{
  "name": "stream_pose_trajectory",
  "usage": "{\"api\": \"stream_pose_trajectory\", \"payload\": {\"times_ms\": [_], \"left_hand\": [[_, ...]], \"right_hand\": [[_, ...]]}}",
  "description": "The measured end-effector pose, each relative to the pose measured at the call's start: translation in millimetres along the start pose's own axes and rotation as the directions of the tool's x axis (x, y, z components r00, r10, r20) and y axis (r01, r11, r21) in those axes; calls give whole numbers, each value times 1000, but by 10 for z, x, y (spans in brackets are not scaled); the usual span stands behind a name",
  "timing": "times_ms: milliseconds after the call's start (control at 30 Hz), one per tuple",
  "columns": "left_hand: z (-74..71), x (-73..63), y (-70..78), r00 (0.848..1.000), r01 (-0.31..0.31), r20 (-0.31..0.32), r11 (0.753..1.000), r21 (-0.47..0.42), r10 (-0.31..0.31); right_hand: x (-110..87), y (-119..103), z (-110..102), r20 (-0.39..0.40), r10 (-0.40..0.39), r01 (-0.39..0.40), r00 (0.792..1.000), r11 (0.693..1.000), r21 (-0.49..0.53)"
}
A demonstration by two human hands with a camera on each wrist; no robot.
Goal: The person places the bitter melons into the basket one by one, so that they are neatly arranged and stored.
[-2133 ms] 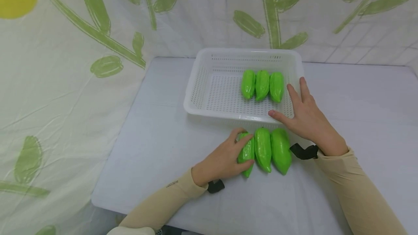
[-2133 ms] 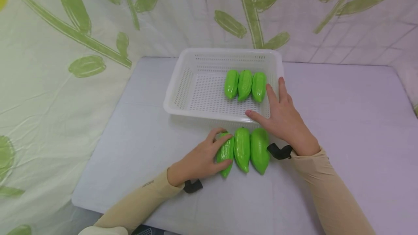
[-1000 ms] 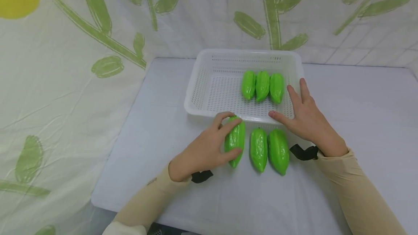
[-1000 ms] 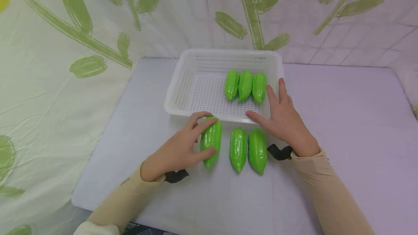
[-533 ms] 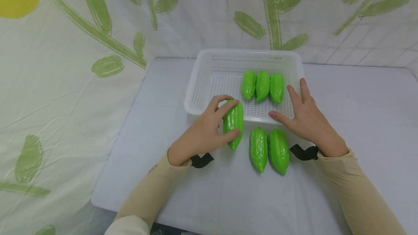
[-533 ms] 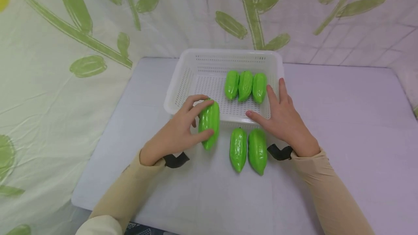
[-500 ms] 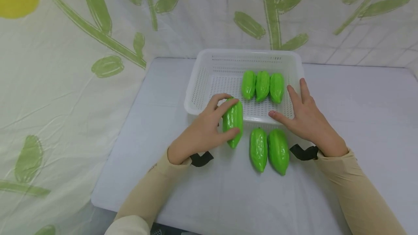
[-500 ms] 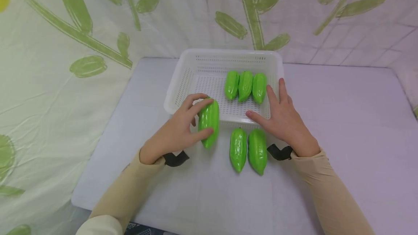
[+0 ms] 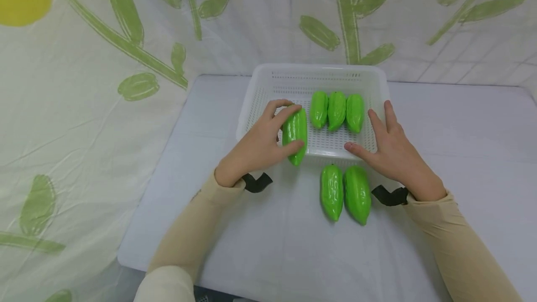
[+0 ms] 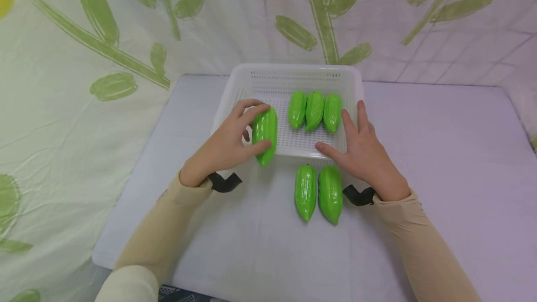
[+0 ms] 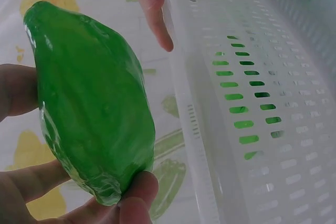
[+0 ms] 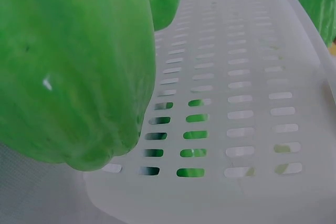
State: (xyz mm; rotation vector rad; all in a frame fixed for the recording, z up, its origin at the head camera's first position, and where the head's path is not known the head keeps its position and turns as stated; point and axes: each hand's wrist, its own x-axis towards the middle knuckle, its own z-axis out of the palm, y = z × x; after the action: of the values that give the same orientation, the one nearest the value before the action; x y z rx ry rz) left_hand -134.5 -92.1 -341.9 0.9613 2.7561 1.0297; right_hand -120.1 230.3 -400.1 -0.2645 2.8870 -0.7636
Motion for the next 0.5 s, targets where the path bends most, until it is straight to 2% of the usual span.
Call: {"api": "stream_pose_trajectory", "payload": {"times_ms": [267,500], "left_hand": [[-87,202,-99,997,66,36,998,-25,-65],[-174,445,-291,989,122,82,992,-6,-121]], "right_hand": [[-2,0,-2,-2,-1,1,1000,1000,4],[-2,-2,-4,-6,-7,7,1000,1000,2]]}}
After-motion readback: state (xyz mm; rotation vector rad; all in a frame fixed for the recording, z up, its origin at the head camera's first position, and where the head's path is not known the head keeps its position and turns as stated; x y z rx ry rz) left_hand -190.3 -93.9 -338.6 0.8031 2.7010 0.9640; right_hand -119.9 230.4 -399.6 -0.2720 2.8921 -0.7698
